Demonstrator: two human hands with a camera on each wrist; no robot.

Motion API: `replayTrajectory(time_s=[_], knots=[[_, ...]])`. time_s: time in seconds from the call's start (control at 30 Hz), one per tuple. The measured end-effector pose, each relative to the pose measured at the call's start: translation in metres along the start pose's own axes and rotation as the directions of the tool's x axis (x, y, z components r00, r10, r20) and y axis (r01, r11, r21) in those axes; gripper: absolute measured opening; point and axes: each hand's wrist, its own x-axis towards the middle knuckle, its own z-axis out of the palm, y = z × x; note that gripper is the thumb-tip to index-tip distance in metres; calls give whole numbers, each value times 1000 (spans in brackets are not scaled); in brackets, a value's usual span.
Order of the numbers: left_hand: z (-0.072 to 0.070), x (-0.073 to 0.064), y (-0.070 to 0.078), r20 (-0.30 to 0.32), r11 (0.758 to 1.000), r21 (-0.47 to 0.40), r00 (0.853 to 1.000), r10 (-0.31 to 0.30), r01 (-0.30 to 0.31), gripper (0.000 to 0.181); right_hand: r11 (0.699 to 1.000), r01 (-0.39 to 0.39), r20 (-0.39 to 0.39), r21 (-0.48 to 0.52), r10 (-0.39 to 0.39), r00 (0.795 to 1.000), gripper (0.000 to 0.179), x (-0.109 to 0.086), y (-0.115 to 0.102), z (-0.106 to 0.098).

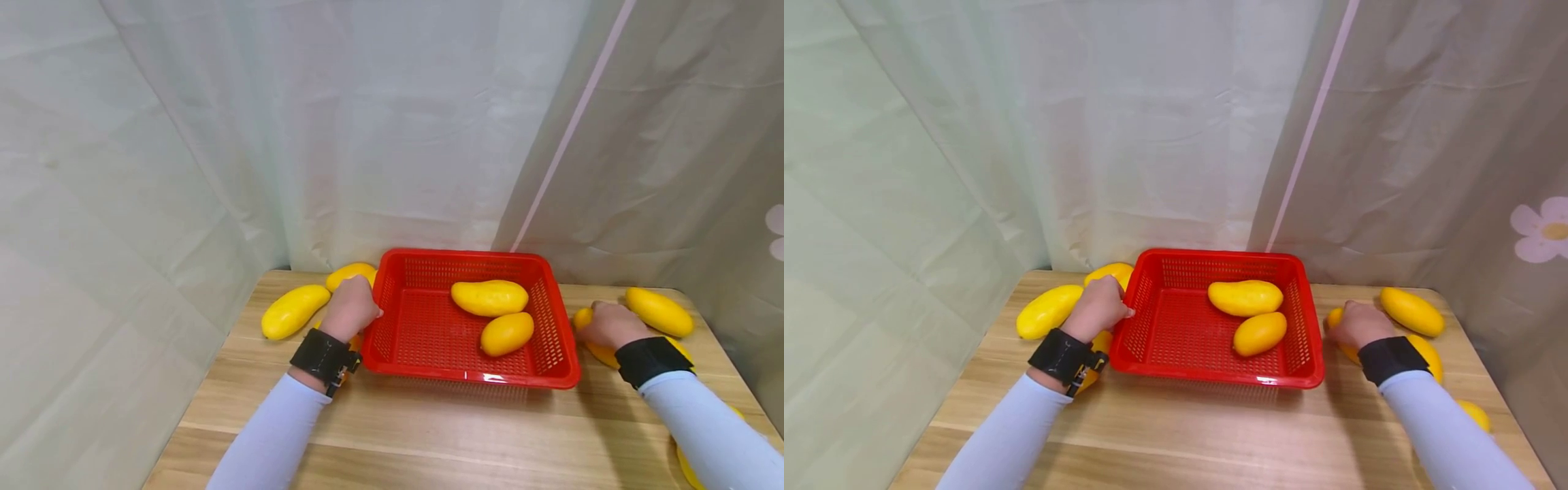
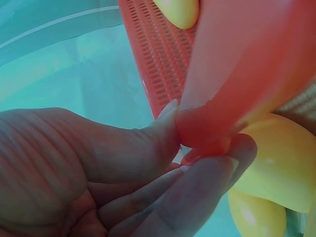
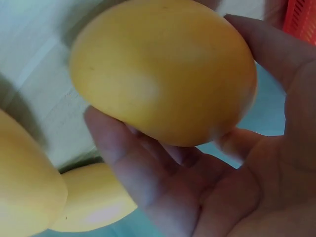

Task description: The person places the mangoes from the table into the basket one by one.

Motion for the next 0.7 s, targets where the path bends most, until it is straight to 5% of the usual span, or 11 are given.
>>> replayTrajectory(time_s=[0.3, 0.5, 0.7], knots=[[0, 1, 2, 7, 1000, 16, 1000, -3, 3, 17, 997, 75, -153, -32, -79, 985, 73, 0, -15, -2], [-1, 1, 2, 3, 1000, 18, 1000, 0, -1, 17, 987, 147, -323, -64, -160, 933, 60, -3, -27, -10], [-1, 0, 1, -1, 1000, 21, 1000, -6, 6, 18, 981, 187, -425, -52, -191, 885, 66, -7, -36, -17]])
